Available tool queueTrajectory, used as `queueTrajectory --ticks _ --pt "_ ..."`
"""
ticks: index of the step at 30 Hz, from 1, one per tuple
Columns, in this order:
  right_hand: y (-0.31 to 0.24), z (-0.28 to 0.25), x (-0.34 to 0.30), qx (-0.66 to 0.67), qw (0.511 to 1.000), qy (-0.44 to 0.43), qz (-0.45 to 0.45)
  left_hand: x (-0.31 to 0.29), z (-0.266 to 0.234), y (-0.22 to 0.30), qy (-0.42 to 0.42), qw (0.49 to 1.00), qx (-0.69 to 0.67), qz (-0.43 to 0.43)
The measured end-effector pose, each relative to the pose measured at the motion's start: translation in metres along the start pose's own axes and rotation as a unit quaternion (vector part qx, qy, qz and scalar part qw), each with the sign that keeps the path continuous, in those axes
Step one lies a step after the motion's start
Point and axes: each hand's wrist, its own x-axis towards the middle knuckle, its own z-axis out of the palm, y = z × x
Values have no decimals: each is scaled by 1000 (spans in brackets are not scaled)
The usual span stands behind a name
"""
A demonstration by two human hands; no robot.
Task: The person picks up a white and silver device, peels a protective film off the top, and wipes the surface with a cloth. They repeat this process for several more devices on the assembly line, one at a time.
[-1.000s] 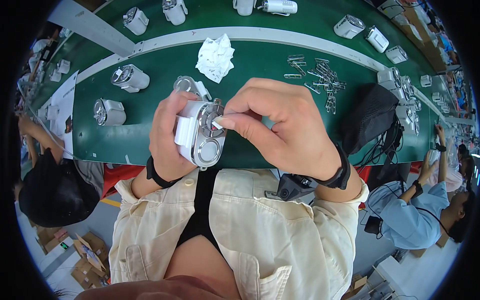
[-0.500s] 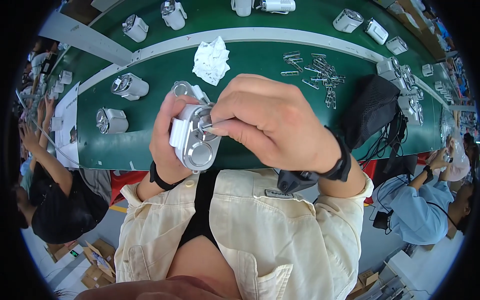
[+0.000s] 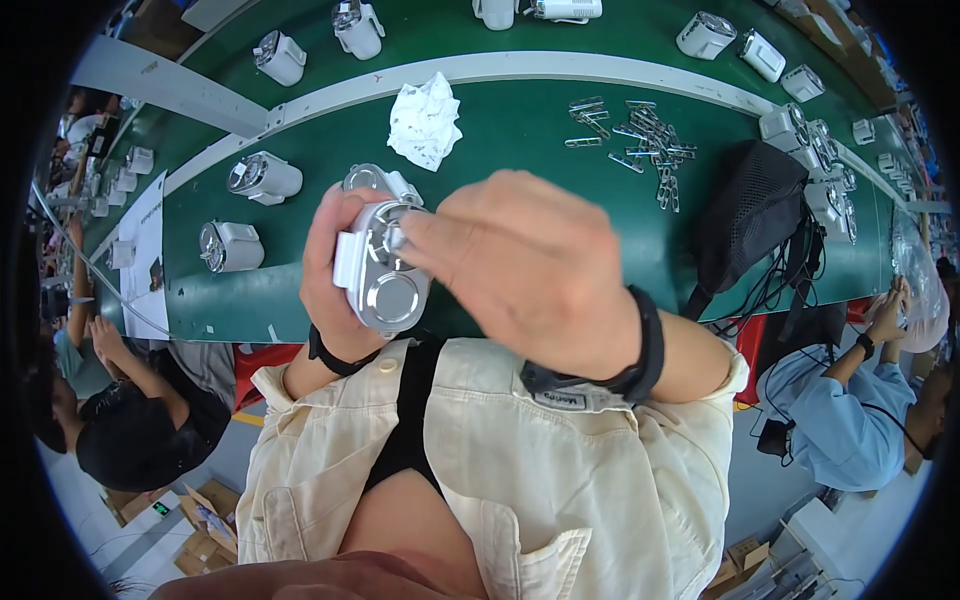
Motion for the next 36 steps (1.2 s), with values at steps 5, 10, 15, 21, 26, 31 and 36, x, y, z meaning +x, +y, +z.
queueTrajectory --ticks 5,10,15,21,26,31,36 --pt "-2 11 -5 -106 987 53 -108 -2 -2 0 18 1000 5 -1" --pt "-12 14 -9 -205 972 28 -115 2 2 6 26 997 69 13" --pt "-8 3 -9 -169 983 -20 -63 1 4 3 24 998 57 13" --pt "12 8 3 202 970 39 127 4 15 5 30 988 -152 -15" --pt "13 14 0 489 831 -59 259 -3 21 6 52 995 -84 -10" --pt "23 8 0 546 772 -109 307 3 31 0 88 990 -68 83" --pt "41 -11 17 538 797 -95 256 23 31 -3 104 986 -50 117"
